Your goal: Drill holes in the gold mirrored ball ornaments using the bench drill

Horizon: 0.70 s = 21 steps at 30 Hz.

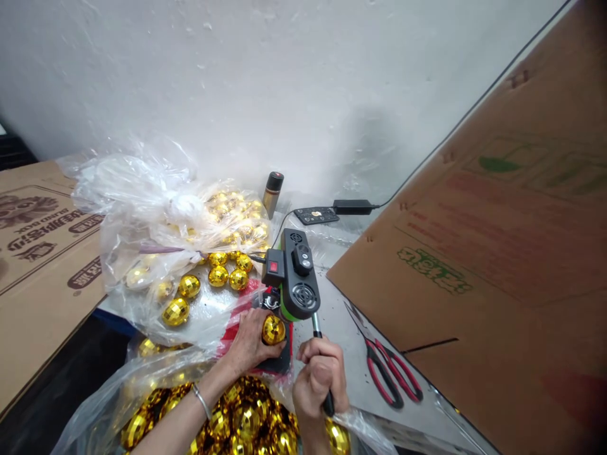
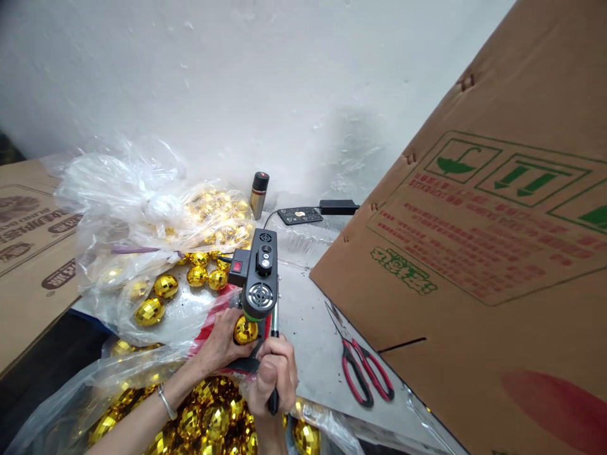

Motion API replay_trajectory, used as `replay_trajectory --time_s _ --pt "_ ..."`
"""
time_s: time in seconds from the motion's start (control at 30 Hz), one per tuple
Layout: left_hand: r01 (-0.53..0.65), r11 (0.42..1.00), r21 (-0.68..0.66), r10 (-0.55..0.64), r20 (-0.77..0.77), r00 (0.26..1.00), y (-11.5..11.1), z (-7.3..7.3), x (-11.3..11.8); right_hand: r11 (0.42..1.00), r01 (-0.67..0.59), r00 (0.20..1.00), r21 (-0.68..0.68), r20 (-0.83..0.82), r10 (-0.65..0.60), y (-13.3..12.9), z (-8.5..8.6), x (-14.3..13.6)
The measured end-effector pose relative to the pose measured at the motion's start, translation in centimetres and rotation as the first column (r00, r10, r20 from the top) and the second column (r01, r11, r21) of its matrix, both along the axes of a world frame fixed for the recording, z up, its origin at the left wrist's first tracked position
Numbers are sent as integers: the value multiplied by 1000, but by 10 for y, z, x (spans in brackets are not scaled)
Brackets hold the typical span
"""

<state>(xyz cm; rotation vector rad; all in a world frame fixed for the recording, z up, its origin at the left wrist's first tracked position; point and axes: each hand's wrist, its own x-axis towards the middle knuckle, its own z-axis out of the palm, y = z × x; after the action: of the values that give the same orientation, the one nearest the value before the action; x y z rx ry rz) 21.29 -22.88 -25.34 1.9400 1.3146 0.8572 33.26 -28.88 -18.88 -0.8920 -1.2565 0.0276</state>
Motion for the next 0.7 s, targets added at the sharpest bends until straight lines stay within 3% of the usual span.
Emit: replay_trajectory --time_s 0.3,0.57,0.63,0.7 --pt "-1 999 -37 0 -12 1000 0 6 1 999 35 998 -35 56 -33 -3 -10 2" --pt "-2 999 -46 2 1 1000 -2 1 1 995 89 989 37 113 -92 3 -30 -1" --pt "-5 999 -42 5 -3 1000 0 0 2 996 75 985 48 149 -81 3 -25 2" --pt "-6 999 -42 5 -13 1000 2 0 3 998 62 987 20 149 -65 0 -8 4"
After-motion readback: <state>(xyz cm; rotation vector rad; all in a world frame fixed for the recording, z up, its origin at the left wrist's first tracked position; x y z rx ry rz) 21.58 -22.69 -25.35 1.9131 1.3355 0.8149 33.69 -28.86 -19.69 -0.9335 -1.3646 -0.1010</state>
